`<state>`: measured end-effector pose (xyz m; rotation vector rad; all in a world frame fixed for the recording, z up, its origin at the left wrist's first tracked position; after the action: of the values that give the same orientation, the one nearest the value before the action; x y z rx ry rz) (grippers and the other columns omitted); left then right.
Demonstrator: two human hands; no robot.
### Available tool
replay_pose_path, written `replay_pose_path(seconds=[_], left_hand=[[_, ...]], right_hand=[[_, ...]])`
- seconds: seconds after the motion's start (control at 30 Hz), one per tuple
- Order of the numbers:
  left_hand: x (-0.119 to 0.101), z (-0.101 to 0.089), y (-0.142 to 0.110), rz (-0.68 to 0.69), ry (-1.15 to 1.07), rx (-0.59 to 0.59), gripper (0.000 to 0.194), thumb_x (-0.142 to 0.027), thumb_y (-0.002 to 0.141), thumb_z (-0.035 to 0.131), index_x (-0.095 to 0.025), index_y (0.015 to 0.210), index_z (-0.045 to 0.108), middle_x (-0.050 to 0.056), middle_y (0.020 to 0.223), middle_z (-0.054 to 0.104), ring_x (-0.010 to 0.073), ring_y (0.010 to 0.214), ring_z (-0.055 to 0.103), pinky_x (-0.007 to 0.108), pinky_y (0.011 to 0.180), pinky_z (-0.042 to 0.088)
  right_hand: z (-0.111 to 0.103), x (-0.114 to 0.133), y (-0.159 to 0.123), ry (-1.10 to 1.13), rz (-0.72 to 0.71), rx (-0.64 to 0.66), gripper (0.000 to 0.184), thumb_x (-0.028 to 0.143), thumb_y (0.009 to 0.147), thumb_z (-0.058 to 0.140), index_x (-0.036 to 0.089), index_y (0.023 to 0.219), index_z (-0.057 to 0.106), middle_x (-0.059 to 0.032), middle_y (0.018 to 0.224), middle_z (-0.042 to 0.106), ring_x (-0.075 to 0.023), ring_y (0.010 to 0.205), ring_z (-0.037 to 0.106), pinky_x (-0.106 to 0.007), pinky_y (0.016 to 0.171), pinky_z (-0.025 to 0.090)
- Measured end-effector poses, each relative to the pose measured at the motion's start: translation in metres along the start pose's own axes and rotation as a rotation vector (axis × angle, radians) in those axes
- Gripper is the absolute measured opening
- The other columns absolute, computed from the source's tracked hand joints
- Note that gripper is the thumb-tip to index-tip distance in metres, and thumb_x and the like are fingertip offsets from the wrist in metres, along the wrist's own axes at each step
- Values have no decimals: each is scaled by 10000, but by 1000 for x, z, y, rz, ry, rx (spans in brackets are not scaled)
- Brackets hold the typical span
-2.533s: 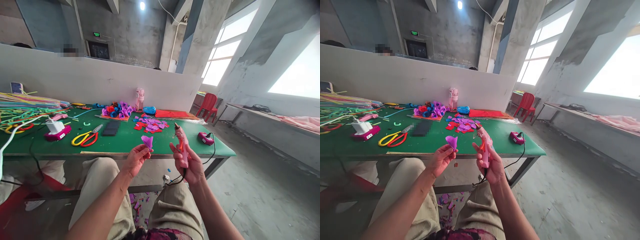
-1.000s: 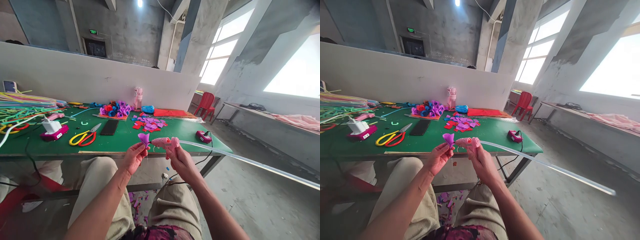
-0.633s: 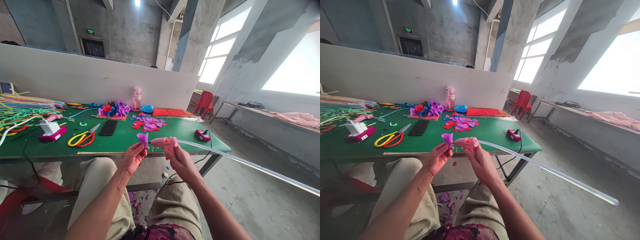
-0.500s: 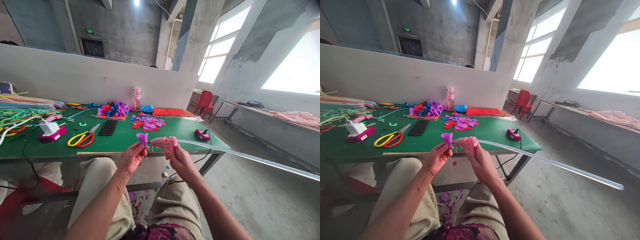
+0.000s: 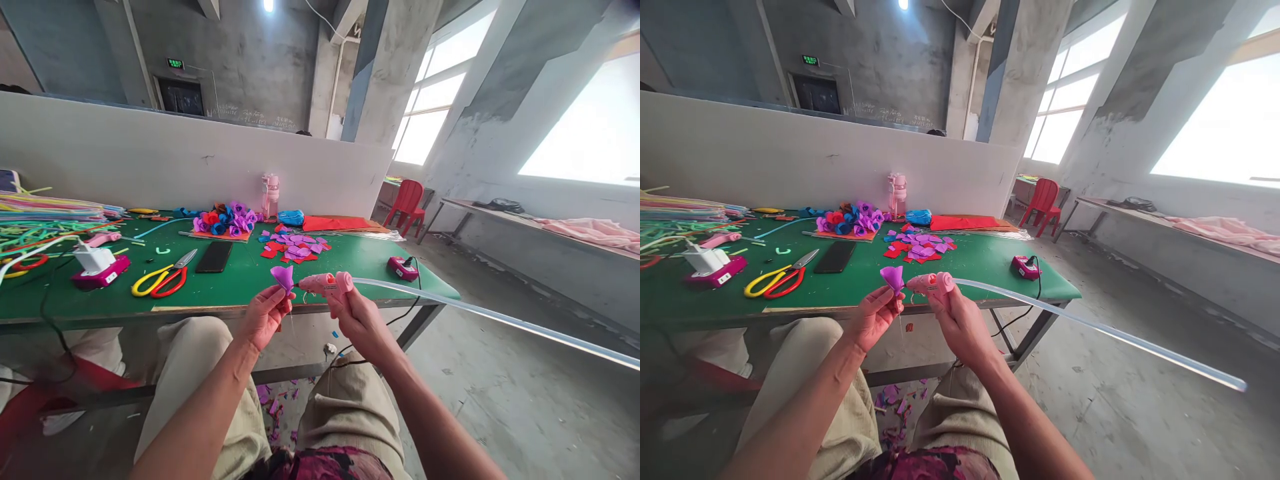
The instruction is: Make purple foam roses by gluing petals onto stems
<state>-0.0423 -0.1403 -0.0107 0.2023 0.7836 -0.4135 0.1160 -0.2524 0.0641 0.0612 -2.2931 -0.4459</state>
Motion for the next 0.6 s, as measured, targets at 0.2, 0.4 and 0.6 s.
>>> replay_pose_path(seconds=[0.2,0.4,0.6], left_hand=[[1,-1,1,0,3,-3,167,-217,645,766,-124,766,697,61,674,683,88,568,565,235,588,440],[1,-1,0,-4,4,9,161,-217,654,760,-125,770,697,58,676,685,84,565,561,229,588,435],[-1,2,-1,1,42,27,194,-255,673,745,-128,799,670,68,741,699,71,525,532,218,517,405]], right_hand=[[1,-1,0,-17,-7,-13,284,410,907,370,200,830,545,22,585,487,-123,523,441,-234,524,363],[0,1,0,-11,-4,-13,275,412,907,371,200,845,534,21,591,487,-122,519,439,-237,521,360],[-9,-1,-3,139,73,-36,274,439,901,379,206,823,498,53,472,419,-105,415,385,-230,445,329]])
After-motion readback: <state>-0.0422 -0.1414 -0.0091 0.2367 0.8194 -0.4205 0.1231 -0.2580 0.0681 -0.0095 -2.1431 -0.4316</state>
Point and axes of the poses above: each hand's wrist, its own y-axis towards the middle knuckle, its own z-axis out of the palm, x = y × z, the point moved 1 cm from there along y, towards the middle knuckle
